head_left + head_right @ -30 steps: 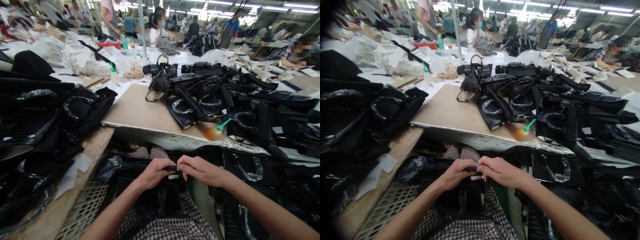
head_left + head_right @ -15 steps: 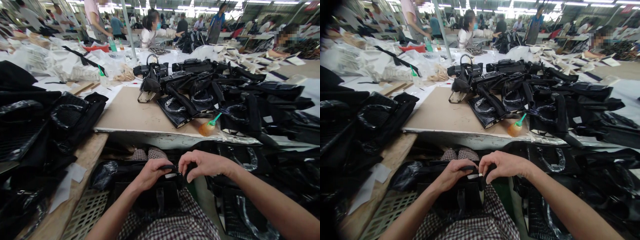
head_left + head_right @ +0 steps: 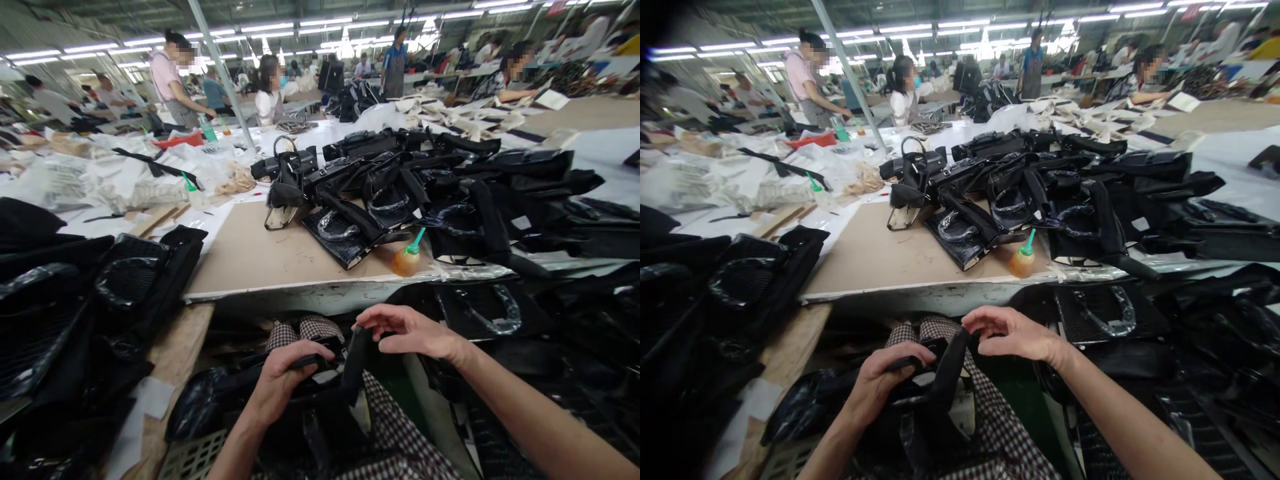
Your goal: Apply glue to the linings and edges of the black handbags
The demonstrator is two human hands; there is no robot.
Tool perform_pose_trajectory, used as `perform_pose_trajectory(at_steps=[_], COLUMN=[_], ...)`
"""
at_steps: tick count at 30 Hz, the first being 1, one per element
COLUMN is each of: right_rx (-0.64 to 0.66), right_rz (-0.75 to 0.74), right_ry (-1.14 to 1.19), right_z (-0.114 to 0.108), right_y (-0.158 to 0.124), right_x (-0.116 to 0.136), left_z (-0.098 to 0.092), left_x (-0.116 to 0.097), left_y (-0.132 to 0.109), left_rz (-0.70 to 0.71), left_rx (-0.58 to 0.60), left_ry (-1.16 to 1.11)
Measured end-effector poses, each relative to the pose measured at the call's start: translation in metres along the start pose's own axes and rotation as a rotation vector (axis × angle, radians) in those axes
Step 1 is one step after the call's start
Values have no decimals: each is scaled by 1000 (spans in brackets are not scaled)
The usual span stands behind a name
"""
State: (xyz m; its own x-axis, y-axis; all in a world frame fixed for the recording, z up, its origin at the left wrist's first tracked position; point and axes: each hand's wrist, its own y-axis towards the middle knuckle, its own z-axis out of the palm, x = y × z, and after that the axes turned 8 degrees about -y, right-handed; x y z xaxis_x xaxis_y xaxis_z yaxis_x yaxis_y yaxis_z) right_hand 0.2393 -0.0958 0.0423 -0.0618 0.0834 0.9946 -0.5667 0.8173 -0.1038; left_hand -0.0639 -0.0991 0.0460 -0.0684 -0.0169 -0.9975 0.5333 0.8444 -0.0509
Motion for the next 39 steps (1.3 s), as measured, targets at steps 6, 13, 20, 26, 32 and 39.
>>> perform_pose_trajectory(at_steps=[6, 13, 20, 26, 32, 39], right_rx=[-164, -218, -228, -291, -304, -342], right_rz=[-5, -20, -26, 32, 80, 68], right_ry=[167, 256, 322, 384, 465, 513], right_z=[26, 37, 45, 55, 60, 66], right_y=[9, 12, 15, 21, 30, 34], right_x=[-20, -18, -18, -17, -14, -8], left_z=[4, 4, 7, 7, 7, 6], left_x=[-3, 0, -2, -1, 3, -1], left_y=[1, -1, 1, 0, -4, -5], left_rz=[-23, -8, -2, 16, 40, 88], left_rx=[13, 48, 66, 70, 97, 27], left_ry=[3, -8, 13, 14, 9, 25])
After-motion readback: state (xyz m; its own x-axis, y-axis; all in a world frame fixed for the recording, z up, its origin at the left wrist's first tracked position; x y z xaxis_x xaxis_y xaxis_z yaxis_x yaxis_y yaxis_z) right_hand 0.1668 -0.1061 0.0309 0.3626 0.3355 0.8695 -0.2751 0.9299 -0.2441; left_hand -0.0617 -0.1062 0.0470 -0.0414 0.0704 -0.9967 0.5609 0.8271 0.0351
